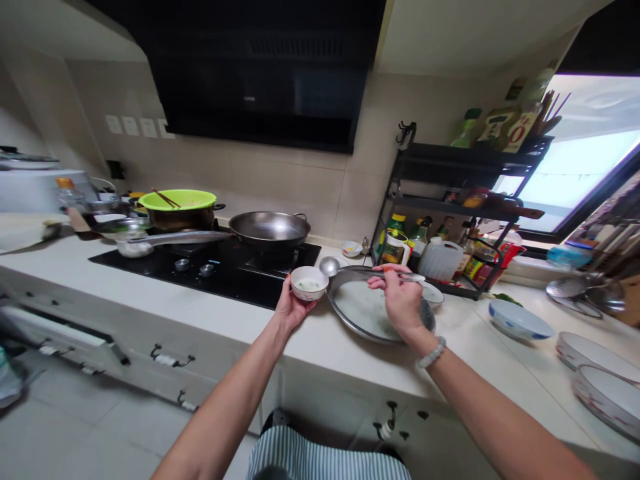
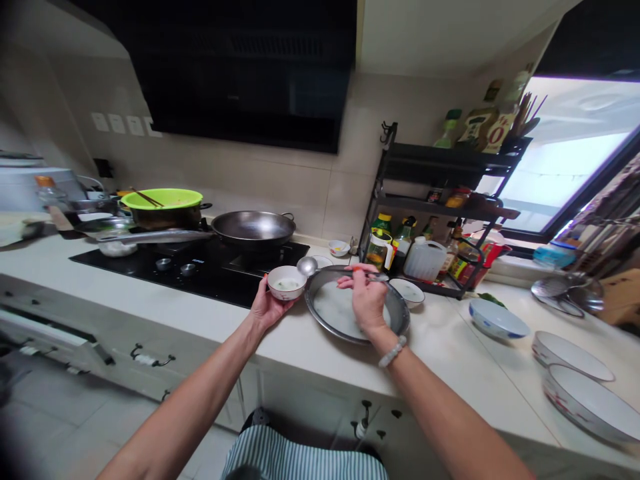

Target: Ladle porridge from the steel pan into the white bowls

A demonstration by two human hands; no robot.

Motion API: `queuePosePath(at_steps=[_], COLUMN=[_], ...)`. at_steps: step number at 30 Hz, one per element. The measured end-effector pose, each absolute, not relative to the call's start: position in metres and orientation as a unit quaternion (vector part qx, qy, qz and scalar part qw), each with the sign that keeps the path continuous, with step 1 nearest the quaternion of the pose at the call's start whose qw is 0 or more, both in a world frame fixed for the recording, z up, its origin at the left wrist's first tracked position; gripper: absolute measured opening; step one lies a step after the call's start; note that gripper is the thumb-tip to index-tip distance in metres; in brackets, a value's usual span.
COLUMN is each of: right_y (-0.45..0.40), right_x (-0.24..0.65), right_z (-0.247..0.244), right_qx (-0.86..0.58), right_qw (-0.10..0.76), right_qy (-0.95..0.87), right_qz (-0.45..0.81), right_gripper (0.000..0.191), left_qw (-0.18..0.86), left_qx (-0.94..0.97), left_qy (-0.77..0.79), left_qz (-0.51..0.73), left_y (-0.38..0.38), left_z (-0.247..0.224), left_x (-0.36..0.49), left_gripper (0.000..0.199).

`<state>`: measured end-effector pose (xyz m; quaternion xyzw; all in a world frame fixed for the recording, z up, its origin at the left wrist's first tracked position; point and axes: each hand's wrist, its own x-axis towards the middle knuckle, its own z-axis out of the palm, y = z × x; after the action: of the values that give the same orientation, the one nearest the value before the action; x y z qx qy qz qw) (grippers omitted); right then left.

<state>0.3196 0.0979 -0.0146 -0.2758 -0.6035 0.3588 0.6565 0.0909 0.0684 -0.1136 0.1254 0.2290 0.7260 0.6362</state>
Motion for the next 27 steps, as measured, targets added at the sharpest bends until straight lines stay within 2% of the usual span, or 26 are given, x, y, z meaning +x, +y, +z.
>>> queuePosePath(at_steps=[2, 4, 13, 21, 27], right_y=[0.111, 0.121, 0.119, 0.134, 0.137], right_x=[0.331, 0.345, 0.381, 0.387, 0.396], right_z=[-0.012, -0.012, -0.041, -0.04, -0.034], right_qx=[-0.311, -0.337, -0.405, -0.413, -0.385], right_qw=[0.688, 0.681, 0.571, 0.669, 0.692], right_qy=[-0.542, -0.543, -0.647, -0.46, -0.41], right_qz=[0.37, 0.357, 0.302, 0.412, 0.453], right_gripper=[0.021, 0.021, 0.015, 0.015, 0.011], left_qw=[0.638, 0.636, 0.632, 0.63, 0.63], left_qx=[0.128, 0.129, 0.125, 0.123, 0.118], left_qy=[0.231, 0.234, 0.241, 0.242, 0.243], left_qz=[0.724, 0.724, 0.726, 0.728, 0.728], left_y=[0.068, 0.067, 0.066, 0.065, 0.065], left_z=[-0.113, -0.113, -0.11, -0.109, -0.109], left_x=[0.091, 0.091, 0.092, 0.092, 0.092], left_gripper=[0.06, 0.059, 0.062, 0.059, 0.058])
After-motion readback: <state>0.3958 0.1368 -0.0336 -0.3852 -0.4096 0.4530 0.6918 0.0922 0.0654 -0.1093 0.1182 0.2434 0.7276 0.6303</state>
